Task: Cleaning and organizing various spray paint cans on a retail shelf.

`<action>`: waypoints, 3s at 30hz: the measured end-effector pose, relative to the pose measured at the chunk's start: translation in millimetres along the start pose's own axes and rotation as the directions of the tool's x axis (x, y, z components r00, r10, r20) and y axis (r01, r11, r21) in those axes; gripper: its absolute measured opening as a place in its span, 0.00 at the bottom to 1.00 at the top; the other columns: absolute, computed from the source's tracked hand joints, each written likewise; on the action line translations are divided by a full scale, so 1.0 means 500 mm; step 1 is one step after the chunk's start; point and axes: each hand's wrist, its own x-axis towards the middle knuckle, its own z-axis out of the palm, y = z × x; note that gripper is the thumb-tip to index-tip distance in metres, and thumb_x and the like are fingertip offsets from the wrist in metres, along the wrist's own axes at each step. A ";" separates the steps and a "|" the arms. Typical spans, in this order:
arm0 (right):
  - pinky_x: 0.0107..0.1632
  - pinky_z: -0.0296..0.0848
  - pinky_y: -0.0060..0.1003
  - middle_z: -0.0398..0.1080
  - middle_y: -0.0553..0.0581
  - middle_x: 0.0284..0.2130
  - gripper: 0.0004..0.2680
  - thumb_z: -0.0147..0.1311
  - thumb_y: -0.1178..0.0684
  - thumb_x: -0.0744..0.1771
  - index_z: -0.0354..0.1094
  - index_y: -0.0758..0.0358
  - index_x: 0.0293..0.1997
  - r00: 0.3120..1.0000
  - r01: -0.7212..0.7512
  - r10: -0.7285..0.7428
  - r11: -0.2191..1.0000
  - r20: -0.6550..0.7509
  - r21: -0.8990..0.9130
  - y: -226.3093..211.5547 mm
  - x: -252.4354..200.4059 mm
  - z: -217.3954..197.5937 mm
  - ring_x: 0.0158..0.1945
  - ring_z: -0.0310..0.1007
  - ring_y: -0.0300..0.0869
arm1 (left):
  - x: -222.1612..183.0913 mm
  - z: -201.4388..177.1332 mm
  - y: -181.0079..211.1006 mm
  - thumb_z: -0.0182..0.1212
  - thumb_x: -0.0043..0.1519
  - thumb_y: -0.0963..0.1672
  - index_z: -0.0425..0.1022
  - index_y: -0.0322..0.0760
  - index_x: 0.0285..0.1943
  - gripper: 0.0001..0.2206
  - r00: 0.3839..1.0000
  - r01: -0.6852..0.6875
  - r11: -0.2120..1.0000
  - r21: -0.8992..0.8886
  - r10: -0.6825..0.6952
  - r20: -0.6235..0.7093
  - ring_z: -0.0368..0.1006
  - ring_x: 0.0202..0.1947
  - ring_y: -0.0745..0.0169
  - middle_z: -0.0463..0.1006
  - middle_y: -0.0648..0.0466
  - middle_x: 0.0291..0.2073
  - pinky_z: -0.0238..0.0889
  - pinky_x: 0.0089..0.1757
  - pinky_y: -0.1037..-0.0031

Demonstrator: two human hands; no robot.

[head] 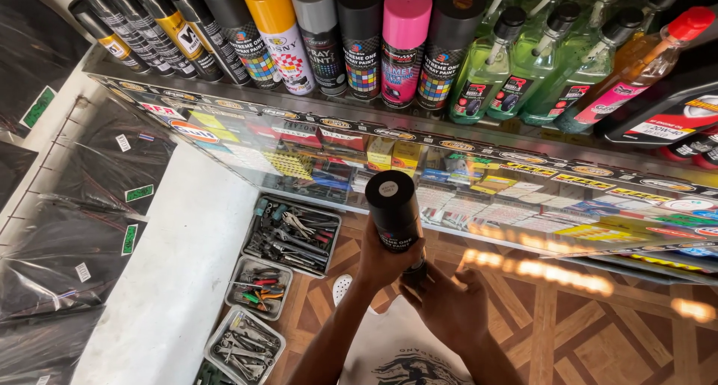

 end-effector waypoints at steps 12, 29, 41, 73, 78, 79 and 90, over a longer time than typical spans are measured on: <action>0.71 0.52 0.47 0.58 0.75 0.65 0.31 0.36 0.43 0.64 0.44 0.82 0.71 0.992 0.083 -0.076 0.994 -0.100 0.073 0.005 0.000 -0.002 0.68 0.57 0.54 | -0.003 -0.006 0.004 0.73 0.47 0.42 0.66 0.32 0.60 0.30 0.999 0.042 0.999 -0.026 -0.041 0.032 0.80 0.37 0.55 0.81 0.46 0.43 0.78 0.38 0.70; 0.71 0.58 0.49 0.60 0.64 0.67 0.31 0.55 0.57 0.62 0.47 0.67 0.75 0.857 0.298 -0.504 0.311 0.110 -0.903 -0.100 0.052 0.080 0.68 0.60 0.49 | -0.042 0.044 0.061 0.76 0.47 0.43 0.68 0.34 0.61 0.32 0.904 0.179 0.977 -0.120 -0.115 0.413 0.74 0.44 0.56 0.78 0.46 0.44 0.69 0.47 0.60; 0.73 0.43 0.61 0.25 0.81 0.76 0.41 0.49 0.54 0.56 0.28 0.74 0.77 0.880 0.092 -0.366 -0.494 0.303 -0.864 -0.033 0.051 0.051 0.77 0.22 0.74 | -0.048 0.024 0.085 0.78 0.45 0.47 0.67 0.34 0.58 0.33 0.938 0.283 0.959 0.025 -0.282 0.201 0.75 0.45 0.37 0.78 0.37 0.41 0.65 0.47 0.46; 0.67 0.69 0.47 0.62 0.60 0.68 0.27 0.66 0.58 0.57 0.64 0.62 0.64 0.938 0.336 0.037 -0.330 0.344 -0.882 -0.230 0.152 0.121 0.70 0.65 0.55 | -0.014 -0.009 0.070 0.72 0.43 0.42 0.61 0.38 0.71 0.41 0.900 0.231 0.950 0.210 -0.290 0.325 0.80 0.43 0.52 0.81 0.46 0.49 0.75 0.41 0.65; 0.68 0.69 0.45 0.70 0.56 0.61 0.25 0.74 0.55 0.56 0.72 0.63 0.58 0.933 0.345 -0.004 -0.272 0.360 -0.898 -0.248 0.149 0.128 0.68 0.69 0.50 | -0.031 0.033 0.020 0.69 0.47 0.42 0.67 0.32 0.64 0.32 0.868 0.361 0.933 -0.015 -0.330 0.371 0.80 0.41 0.56 0.82 0.48 0.46 0.75 0.43 0.67; 0.68 0.69 0.45 0.70 0.56 0.61 0.25 0.74 0.55 0.56 0.72 0.63 0.58 0.932 0.351 0.011 -0.269 0.362 -0.897 -0.241 0.147 0.129 0.68 0.69 0.50 | -0.029 0.041 0.026 0.69 0.47 0.42 0.67 0.32 0.64 0.32 0.875 0.358 0.933 -0.021 -0.328 0.357 0.80 0.41 0.56 0.82 0.48 0.46 0.75 0.43 0.67; 0.73 0.54 0.62 0.36 0.78 0.77 0.27 0.38 0.47 0.72 0.32 0.72 0.78 0.926 0.324 -0.060 -0.385 0.374 -0.864 -0.180 0.045 0.060 0.79 0.43 0.70 | -0.011 0.105 0.050 0.52 0.62 0.44 0.42 0.38 0.82 0.37 0.984 0.177 0.886 -0.429 -0.150 0.097 0.61 0.64 0.48 0.63 0.44 0.70 0.56 0.61 0.60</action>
